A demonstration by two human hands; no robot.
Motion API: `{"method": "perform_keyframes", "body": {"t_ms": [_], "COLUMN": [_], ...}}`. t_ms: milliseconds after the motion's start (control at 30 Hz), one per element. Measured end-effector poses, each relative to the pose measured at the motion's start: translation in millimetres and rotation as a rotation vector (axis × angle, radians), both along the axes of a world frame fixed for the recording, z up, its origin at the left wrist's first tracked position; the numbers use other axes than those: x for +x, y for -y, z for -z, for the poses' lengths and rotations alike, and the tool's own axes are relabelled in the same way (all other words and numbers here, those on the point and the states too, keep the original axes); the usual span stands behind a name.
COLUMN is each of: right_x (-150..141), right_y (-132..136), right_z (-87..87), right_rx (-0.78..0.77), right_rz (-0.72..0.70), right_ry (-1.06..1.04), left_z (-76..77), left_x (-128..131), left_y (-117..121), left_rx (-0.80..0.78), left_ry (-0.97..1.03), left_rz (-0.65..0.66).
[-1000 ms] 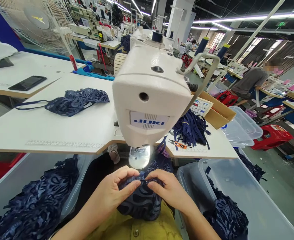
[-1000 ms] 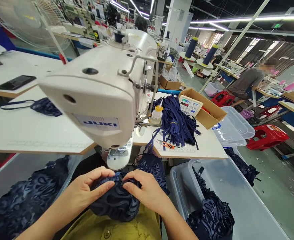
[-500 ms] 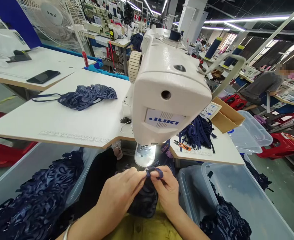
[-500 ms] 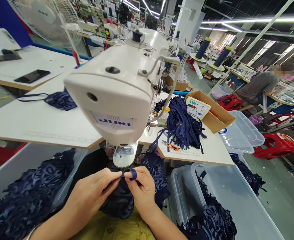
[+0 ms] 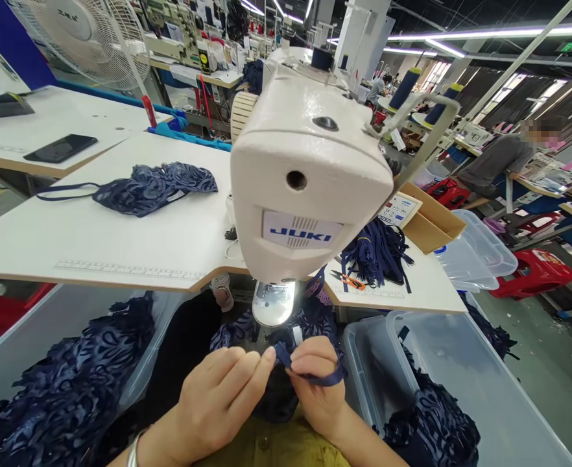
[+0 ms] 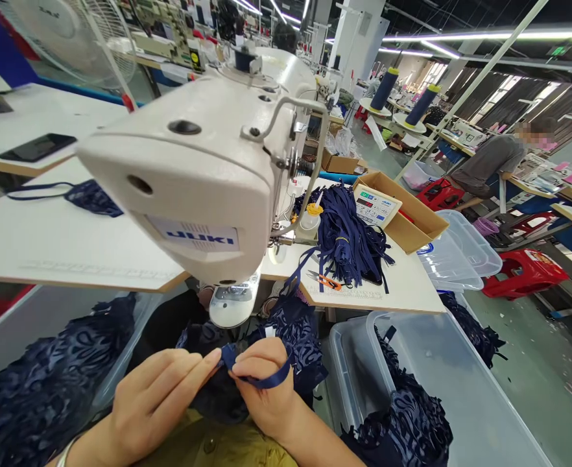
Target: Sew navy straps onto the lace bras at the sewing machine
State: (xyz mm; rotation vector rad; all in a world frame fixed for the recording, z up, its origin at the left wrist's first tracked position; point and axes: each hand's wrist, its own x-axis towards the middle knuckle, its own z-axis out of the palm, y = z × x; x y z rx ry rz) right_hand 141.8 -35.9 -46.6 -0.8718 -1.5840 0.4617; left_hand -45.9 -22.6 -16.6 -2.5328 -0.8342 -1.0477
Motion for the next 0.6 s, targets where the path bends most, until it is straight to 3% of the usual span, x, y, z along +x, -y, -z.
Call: {"method": "perform_keyframes", "body": {"t_ms": [167, 333, 400, 500, 533, 600], "right_x": [5, 10, 12, 13, 13, 14], "right_y": [-4, -10, -11, -11, -11, -17], "right_z": [-5.0, -5.3, -7.8, -14.9, -17.3, -21.1], "right_rx": [0.035, 0.131, 0.141, -0.036, -0.209, -0.255], "right_rz": [-0.068, -0.028, -0.064, -0.09, -0.035, -0.082], "right_ry": [0.109, 0.253, 0.323, 0.382, 0.397, 0.379], "left_z": [-1.1, 0.5, -1.6, -8.0, -9.3, -9.1], "left_x": [-1, 1, 3, 11, 13, 16], "left_y": [1, -2, -1, 4, 4, -1], "left_rx": [0.006, -0.032, -0.122, -0.38, -0.518, -0.672], "left_ry": [-0.025, 0.023, 0.053, 0.088, 0.072, 0.042], "left_rz": [-0.008, -0.012, -0.035, -0.071, -0.057, 0.083]}}
